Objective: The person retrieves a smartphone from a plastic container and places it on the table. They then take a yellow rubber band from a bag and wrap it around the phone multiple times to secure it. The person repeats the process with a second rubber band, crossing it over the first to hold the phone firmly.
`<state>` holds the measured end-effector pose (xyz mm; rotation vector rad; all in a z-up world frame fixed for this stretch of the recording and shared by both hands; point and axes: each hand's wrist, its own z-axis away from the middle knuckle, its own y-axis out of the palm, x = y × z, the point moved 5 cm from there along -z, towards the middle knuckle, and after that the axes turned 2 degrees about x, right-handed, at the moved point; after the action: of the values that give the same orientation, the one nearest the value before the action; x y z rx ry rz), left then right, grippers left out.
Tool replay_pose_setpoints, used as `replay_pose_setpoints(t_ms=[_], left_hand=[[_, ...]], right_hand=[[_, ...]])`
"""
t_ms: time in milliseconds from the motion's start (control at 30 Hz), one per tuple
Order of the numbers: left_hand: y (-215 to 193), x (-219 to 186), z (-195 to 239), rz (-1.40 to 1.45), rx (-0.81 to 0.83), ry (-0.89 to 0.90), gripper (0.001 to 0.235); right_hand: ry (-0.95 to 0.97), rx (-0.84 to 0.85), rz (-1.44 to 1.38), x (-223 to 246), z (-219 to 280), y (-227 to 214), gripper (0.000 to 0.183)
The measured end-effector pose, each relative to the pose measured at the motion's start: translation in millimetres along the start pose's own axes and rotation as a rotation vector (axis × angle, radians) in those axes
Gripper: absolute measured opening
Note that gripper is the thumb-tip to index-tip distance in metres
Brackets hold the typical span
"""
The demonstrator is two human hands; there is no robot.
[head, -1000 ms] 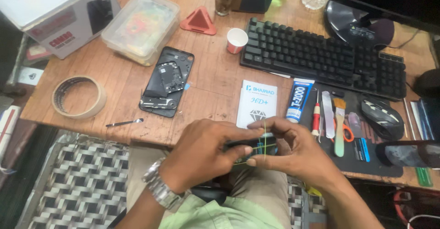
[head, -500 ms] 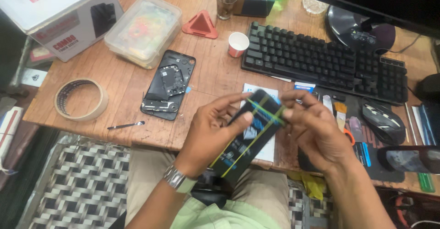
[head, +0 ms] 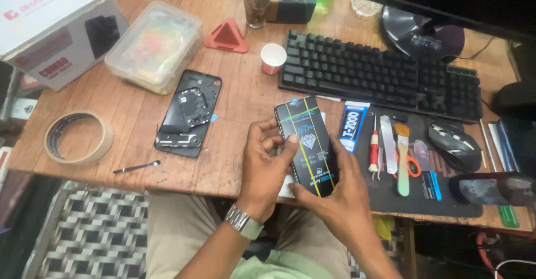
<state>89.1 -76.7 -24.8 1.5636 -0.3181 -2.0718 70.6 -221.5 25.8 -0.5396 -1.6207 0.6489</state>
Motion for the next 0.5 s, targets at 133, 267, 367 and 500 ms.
replay_pose_setpoints(t_ms=[133, 267, 367, 500], left_hand=[[-14, -3, -9, 0.035, 0.062, 0.004, 0.033], [-38, -15, -13, -0.261, 0.040, 0.141, 0.039], [-46, -17, -19, -0.312, 0.052, 0.139, 0.040], [-51, -18, -32, -0.234, 0.092, 0.123, 0.040]], right_hand=[[0.113, 0.011, 0.009, -7, 4, -2, 0.101], [0.108, 0.044, 0.051, -6, 9, 1, 0.097], [0.136, 0.079, 0.051, -3, 7, 5, 0.097], [0.164, 0.153, 0.093, 1, 1, 6, 0.099]])
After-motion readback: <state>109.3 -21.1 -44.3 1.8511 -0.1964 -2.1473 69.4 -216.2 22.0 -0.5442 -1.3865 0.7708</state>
